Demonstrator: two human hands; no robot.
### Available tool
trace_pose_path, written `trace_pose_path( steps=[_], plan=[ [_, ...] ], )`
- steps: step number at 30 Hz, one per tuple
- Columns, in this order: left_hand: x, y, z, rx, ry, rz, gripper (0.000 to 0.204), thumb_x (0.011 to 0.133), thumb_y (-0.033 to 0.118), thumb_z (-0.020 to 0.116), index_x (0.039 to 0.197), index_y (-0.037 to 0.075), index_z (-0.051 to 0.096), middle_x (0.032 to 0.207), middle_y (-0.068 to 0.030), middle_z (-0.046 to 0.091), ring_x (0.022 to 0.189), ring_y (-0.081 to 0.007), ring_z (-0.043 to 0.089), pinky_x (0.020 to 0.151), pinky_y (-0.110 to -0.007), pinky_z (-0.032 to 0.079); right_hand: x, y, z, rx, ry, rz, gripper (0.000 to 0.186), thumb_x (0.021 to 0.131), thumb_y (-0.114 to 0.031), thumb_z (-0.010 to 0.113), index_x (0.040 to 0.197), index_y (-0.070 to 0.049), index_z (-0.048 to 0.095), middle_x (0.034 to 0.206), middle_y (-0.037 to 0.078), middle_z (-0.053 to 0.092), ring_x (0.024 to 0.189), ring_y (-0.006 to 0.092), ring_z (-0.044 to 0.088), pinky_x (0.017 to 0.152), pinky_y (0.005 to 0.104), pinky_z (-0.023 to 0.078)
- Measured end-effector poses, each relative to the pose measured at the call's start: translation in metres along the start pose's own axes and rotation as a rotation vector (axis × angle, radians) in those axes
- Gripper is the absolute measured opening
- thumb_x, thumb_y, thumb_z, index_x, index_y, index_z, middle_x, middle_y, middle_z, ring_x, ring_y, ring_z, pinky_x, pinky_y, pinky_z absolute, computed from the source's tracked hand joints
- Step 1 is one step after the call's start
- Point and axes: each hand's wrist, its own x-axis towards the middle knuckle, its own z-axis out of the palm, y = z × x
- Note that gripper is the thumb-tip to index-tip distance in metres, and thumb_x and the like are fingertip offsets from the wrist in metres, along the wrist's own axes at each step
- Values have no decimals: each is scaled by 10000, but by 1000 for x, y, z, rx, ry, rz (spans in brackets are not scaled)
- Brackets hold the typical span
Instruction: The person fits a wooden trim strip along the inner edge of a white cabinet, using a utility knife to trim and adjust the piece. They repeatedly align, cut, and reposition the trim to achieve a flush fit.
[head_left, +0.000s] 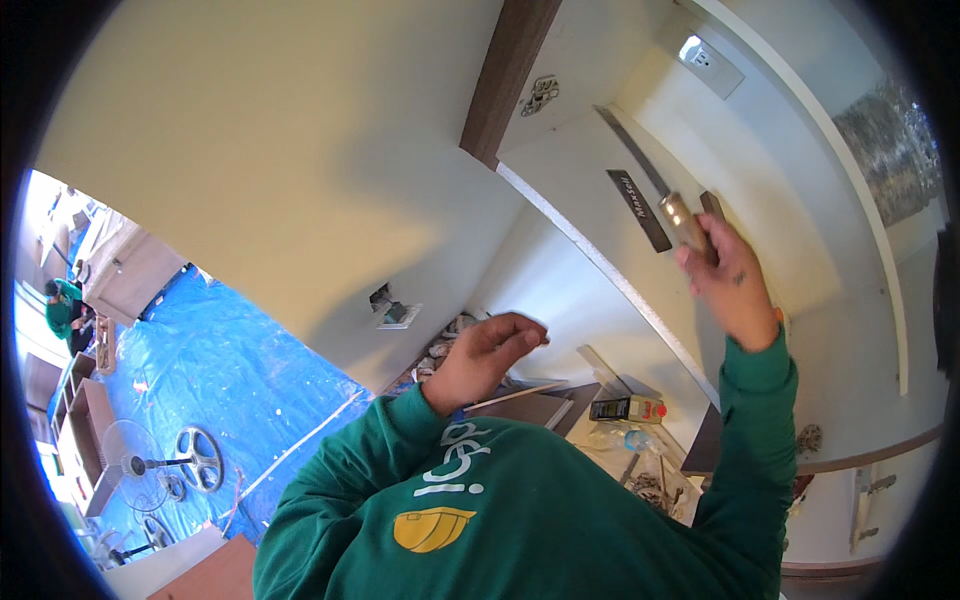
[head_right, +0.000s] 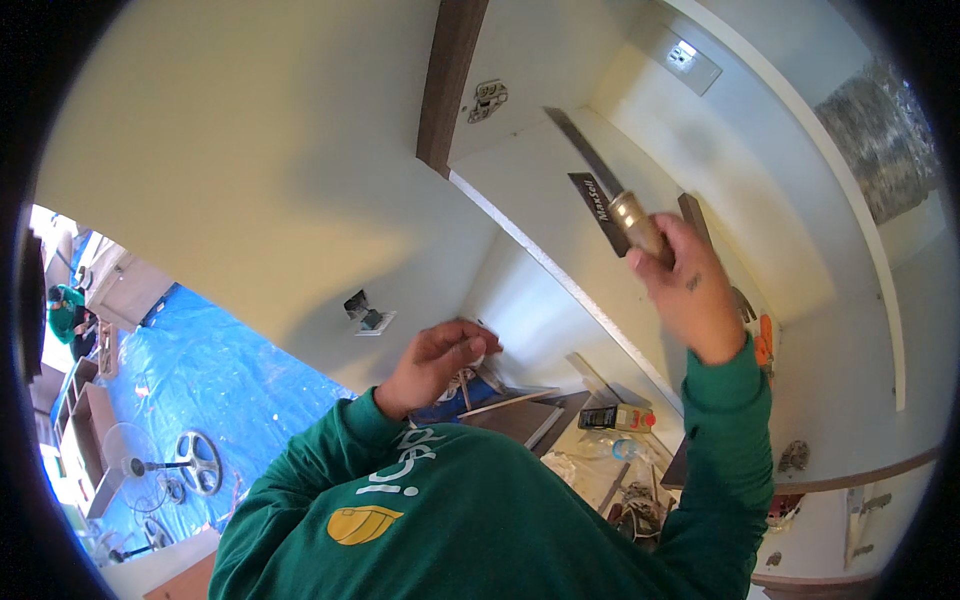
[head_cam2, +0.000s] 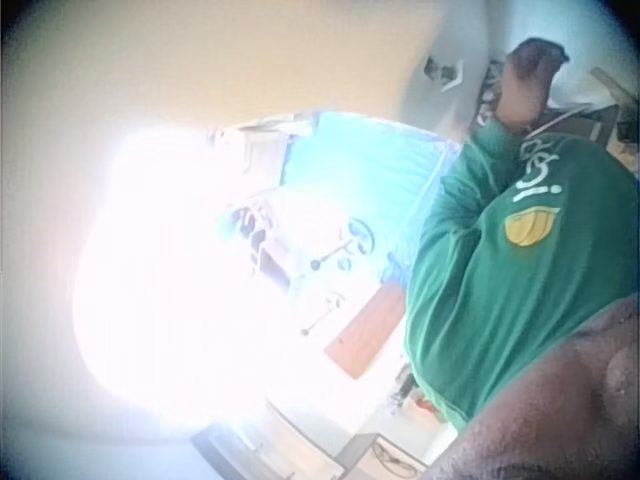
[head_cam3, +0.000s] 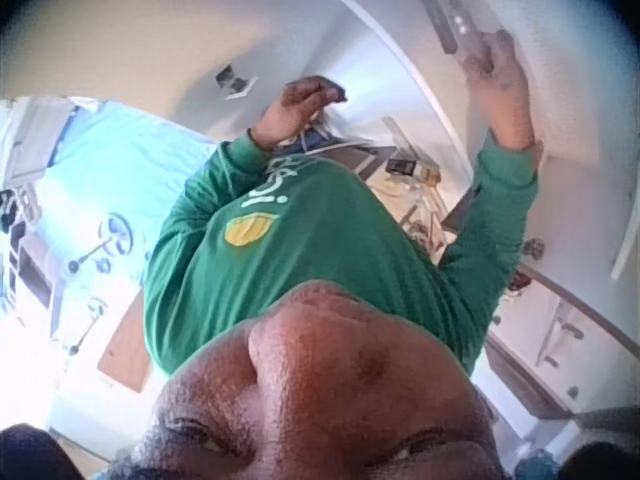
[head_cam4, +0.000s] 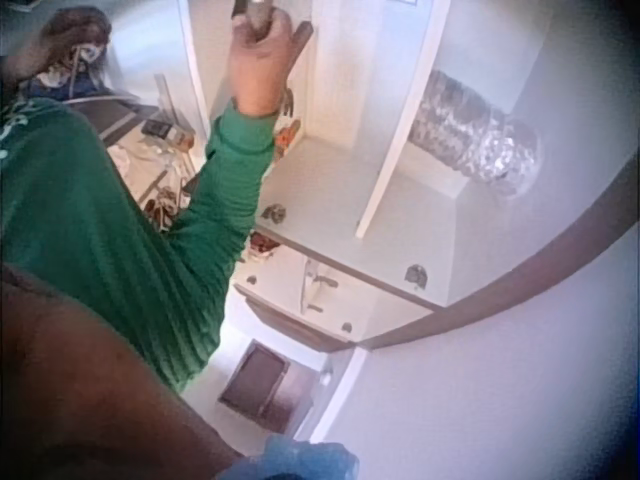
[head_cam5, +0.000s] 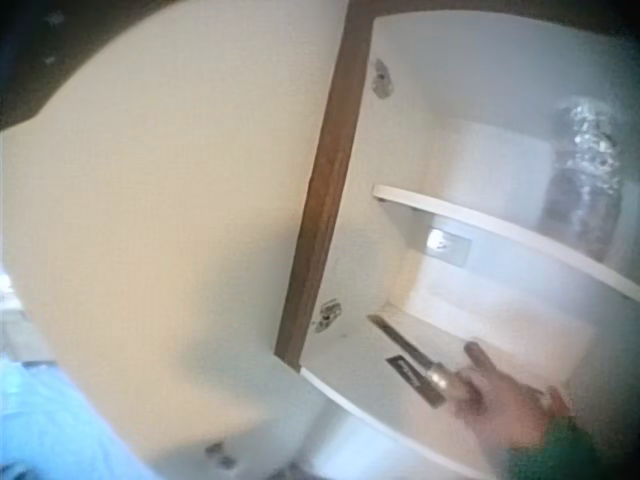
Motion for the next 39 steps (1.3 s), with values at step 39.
trace_pose_path(
  steps=[39],
  plan=[
    [126, 26, 37, -599, 622, 308, 248, 1060, 246, 415, 1055, 8, 483, 963, -67, 571, 853, -139, 542, 773, -313, 484, -88, 10, 124, 1399, -187, 506, 481, 882, -147, 699, 1285, 15, 491, 785, 34, 551, 569, 68, 440, 496, 209, 366]
  ],
)
